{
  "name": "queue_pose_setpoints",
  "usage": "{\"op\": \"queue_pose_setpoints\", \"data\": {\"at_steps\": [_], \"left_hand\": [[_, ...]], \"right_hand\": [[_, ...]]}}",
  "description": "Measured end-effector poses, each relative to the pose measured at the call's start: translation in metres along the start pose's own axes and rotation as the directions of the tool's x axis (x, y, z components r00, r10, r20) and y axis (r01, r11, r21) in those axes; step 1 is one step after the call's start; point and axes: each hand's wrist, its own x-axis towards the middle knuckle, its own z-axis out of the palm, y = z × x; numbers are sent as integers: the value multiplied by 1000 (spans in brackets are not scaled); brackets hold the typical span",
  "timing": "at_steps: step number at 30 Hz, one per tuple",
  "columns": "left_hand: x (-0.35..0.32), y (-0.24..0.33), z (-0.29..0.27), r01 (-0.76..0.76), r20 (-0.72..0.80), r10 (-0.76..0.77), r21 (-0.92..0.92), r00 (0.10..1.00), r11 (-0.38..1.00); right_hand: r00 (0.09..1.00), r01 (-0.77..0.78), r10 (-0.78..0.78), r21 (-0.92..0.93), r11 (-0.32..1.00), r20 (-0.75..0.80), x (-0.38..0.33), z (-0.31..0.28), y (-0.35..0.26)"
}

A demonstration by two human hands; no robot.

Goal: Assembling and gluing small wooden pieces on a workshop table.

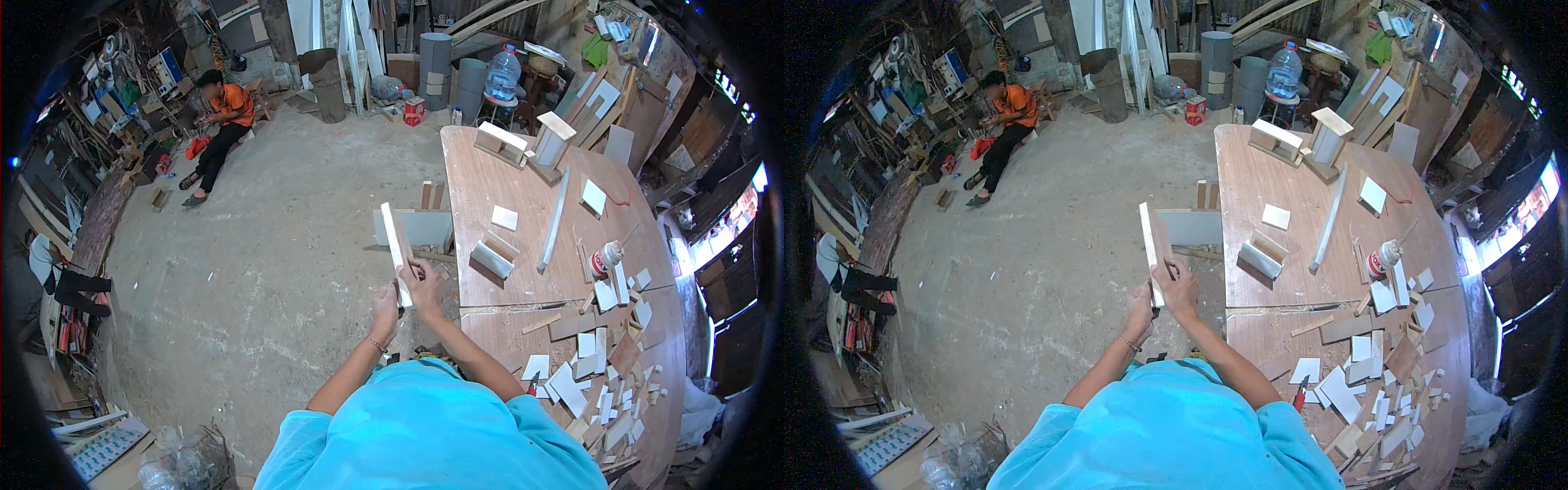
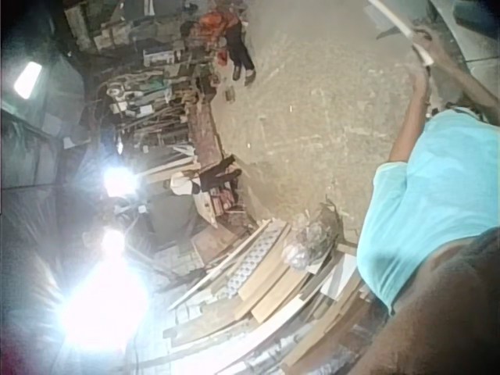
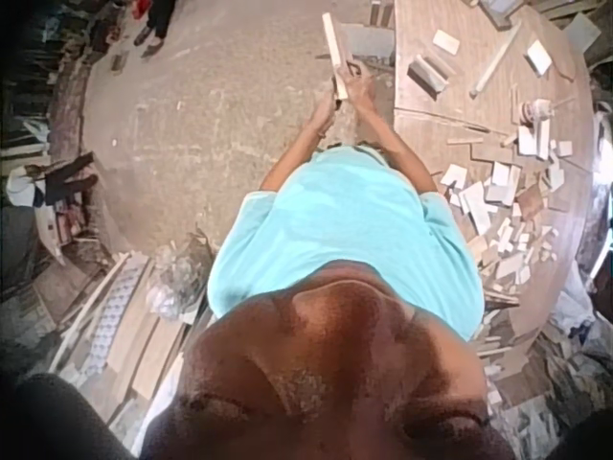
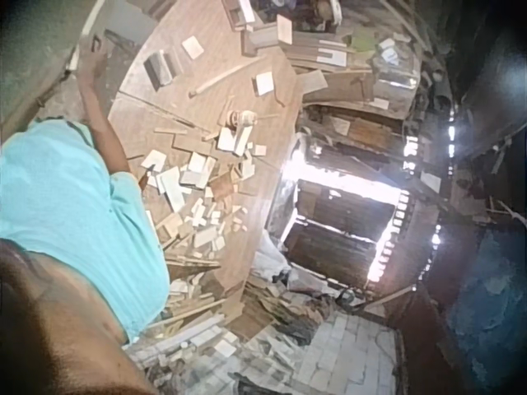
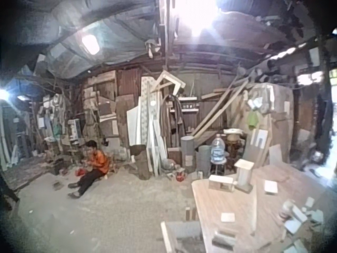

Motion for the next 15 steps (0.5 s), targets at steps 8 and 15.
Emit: {"op": "queue_pose_setpoints", "data": {"at_steps": [8, 15], "left_hand": [[11, -7, -9, -17, -53, -1, -327, 999, 945], [-11, 17, 8, -15, -37, 16, 36, 999, 999]], "right_hand": [[993, 43, -44, 11, 999, 105, -37, -2, -14], [996, 83, -85, -107, 991, -13, -7, -7, -13]]}}
